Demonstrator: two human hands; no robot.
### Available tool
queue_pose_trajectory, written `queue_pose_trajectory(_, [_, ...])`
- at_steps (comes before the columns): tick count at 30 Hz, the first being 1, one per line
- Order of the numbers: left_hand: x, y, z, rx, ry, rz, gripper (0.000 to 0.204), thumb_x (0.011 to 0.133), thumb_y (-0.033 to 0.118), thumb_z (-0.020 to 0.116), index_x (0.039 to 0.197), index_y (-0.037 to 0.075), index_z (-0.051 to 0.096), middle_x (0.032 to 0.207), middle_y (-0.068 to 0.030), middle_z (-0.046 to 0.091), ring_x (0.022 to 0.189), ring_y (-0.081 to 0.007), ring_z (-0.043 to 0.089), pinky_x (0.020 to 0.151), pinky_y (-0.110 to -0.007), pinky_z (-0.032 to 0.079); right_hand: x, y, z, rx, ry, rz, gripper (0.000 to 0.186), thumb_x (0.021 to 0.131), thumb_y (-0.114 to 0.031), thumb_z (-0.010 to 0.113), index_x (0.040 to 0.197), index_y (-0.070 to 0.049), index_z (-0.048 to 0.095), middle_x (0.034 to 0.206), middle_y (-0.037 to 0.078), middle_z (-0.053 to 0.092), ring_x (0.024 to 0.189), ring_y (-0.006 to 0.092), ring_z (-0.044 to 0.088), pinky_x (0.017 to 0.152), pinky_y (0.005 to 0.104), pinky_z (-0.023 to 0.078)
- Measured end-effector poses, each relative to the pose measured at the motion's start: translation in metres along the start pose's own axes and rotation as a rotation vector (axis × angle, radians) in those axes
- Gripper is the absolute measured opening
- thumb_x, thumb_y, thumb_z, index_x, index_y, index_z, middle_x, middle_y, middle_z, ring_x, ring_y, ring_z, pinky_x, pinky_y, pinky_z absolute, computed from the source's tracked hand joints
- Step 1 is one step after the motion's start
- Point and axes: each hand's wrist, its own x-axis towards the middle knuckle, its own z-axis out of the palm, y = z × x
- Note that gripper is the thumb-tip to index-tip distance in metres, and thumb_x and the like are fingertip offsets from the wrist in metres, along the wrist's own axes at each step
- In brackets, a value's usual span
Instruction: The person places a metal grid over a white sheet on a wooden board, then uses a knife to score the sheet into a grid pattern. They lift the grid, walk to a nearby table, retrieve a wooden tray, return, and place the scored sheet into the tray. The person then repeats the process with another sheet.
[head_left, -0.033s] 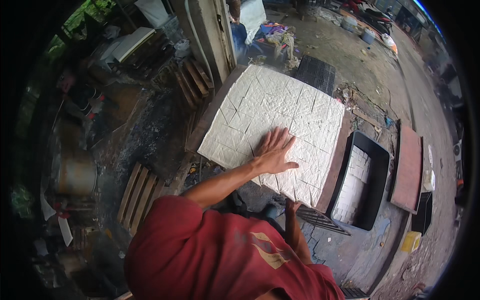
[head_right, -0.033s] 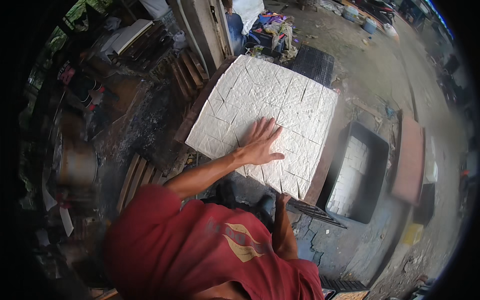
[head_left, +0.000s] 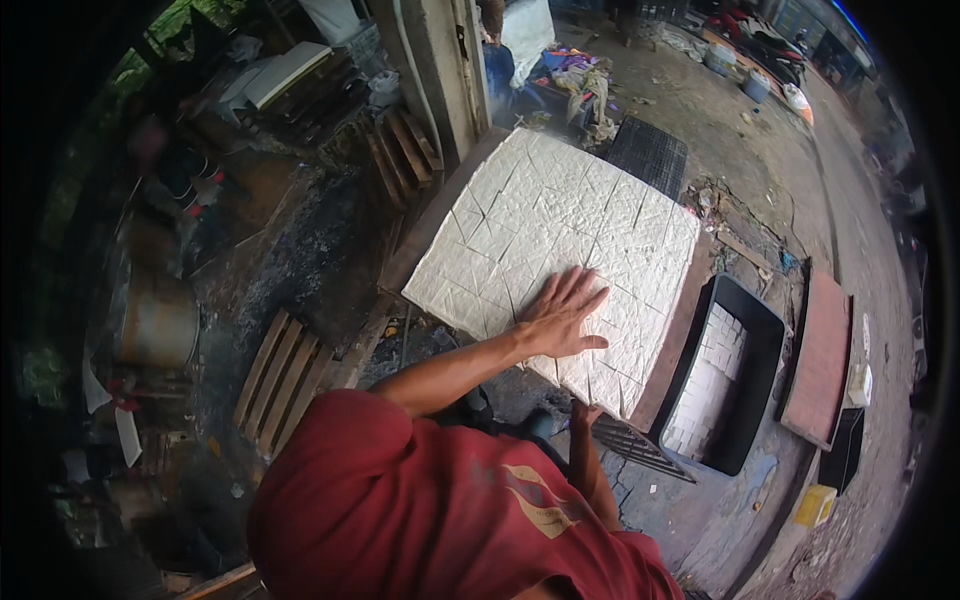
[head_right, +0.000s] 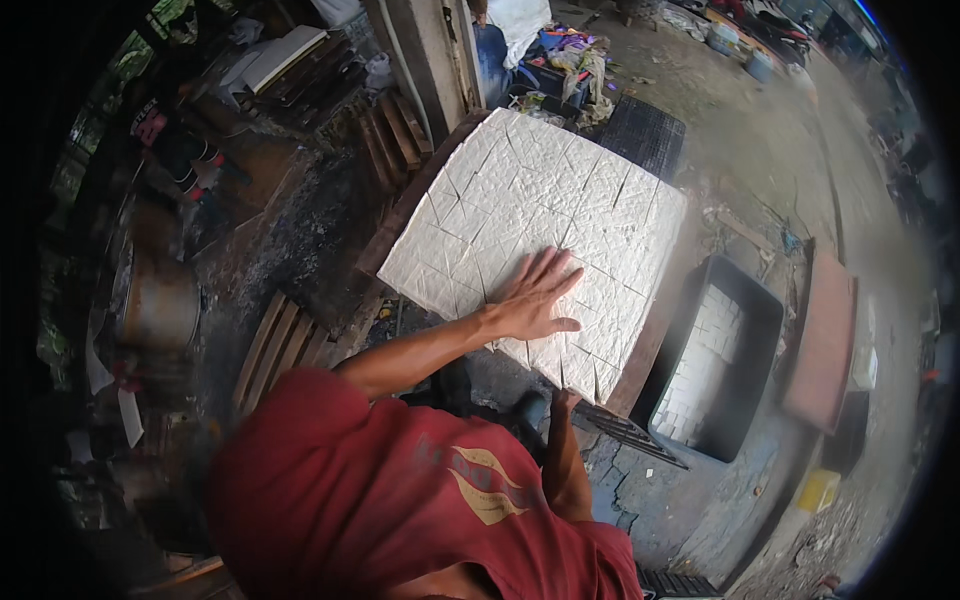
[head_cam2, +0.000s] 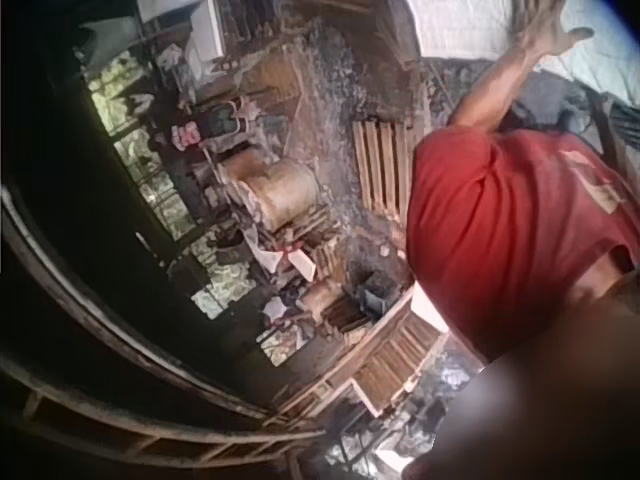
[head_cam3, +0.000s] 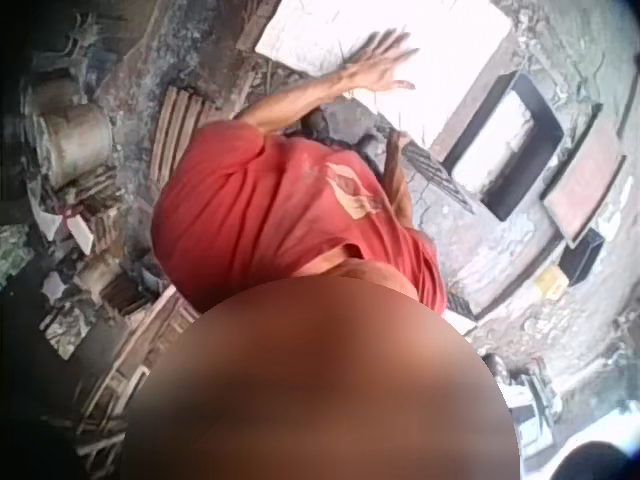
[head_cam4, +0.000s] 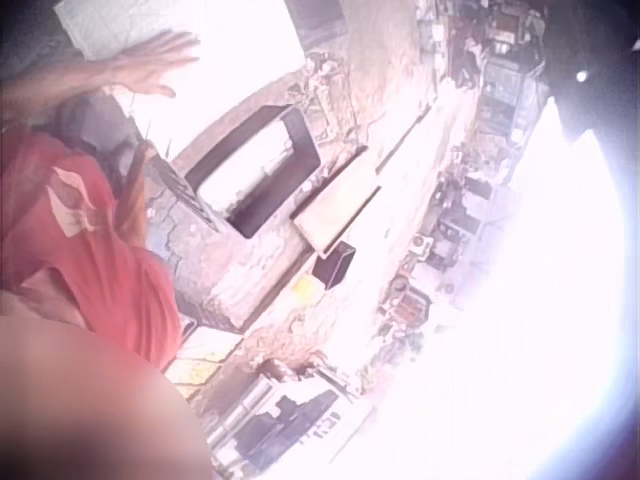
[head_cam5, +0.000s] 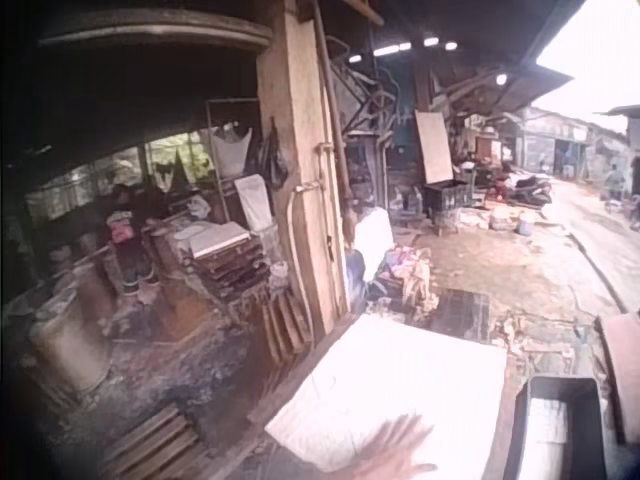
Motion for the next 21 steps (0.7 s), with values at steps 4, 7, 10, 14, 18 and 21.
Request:
queue_pose_trajectory(4, [-0.006, 0.026, 0.011, 0.193, 0.04, -0.057, 0.107, 0.089, 0.077, 0.056, 0.166, 0.01, 0.023, 0.172, -0.0245, 0.006, 0.159, -0.0461, -0.001, 0.125, -0.064, 0.003, 0.02, 0.001, 0.0, 0.09, -0.122, 0.135, 0.054, 0.096, -0.025, 0.066, 0.141, -0.005, 0.045, 0.131, 0.011, 0.062, 0.116, 0.0235, 0.06, 0.101, 0.0403, 0.044])
queue_pose_trajectory(7, [-0.032, 0.021, 0.007, 0.048, 0.169, -0.052, 0.095, 0.09, 0.06, 0.07, 0.16, 0.006, 0.035, 0.169, -0.0252, 0.018, 0.157, -0.0481, 0.012, 0.125, -0.063, 0.013, 0.029, 0.011, 0.003, 0.137, -0.234, 0.243, 0.055, 0.095, -0.026, 0.067, 0.142, -0.006, 0.047, 0.133, 0.01, 0.062, 0.119, 0.0236, 0.059, 0.103, 0.0414, 0.043])
queue_pose_trajectory(10, [-0.097, 0.017, -0.004, 0.034, 0.474, -0.108, 0.08, 0.093, 0.041, 0.075, 0.156, 0.004, 0.042, 0.166, -0.0227, 0.03, 0.155, -0.0446, 0.025, 0.124, -0.061, 0.02, 0.038, 0.024, 0.013, 0.204, -0.242, 0.313, 0.056, 0.094, -0.028, 0.069, 0.142, -0.007, 0.048, 0.134, 0.009, 0.061, 0.121, 0.0237, 0.058, 0.105, 0.0425, 0.042])
queue_pose_trajectory(14, [-0.226, 0.007, -0.018, 0.15, 0.724, -0.51, 0.063, 0.097, 0.031, 0.073, 0.149, 0.003, 0.051, 0.155, -0.0199, 0.047, 0.147, -0.0392, 0.04, 0.12, -0.05, 0.033, 0.044, 0.038, 0.027, 0.337, -0.22, 0.381, 0.058, 0.093, -0.03, 0.071, 0.142, -0.008, 0.05, 0.137, 0.008, 0.061, 0.123, 0.0238, 0.058, 0.107, 0.0439, 0.04])
queue_pose_trajectory(18, [-0.343, 0.001, 0.021, 0.068, 0.754, -1.015, 0.061, 0.096, 0.029, 0.073, 0.145, 0.001, 0.052, 0.144, -0.0238, 0.056, 0.134, -0.0417, 0.053, 0.112, -0.048, 0.043, 0.047, 0.05, 0.042, 0.46, -0.196, 0.421, 0.059, 0.092, -0.032, 0.073, 0.143, -0.01, 0.052, 0.139, 0.008, 0.061, 0.126, 0.0239, 0.057, 0.109, 0.0453, 0.039])
queue_pose_trajectory(21, [-0.424, 0.004, 0.081, 0.059, 0.567, -1.213, 0.068, 0.096, 0.035, 0.072, 0.149, 0.0, 0.048, 0.144, -0.0257, 0.056, 0.133, -0.0413, 0.055, 0.11, -0.048, 0.045, 0.052, 0.053, 0.049, 0.526, -0.185, 0.44, 0.06, 0.091, -0.033, 0.074, 0.143, -0.011, 0.054, 0.14, 0.007, 0.061, 0.128, 0.024, 0.056, 0.111, 0.0464, 0.038])
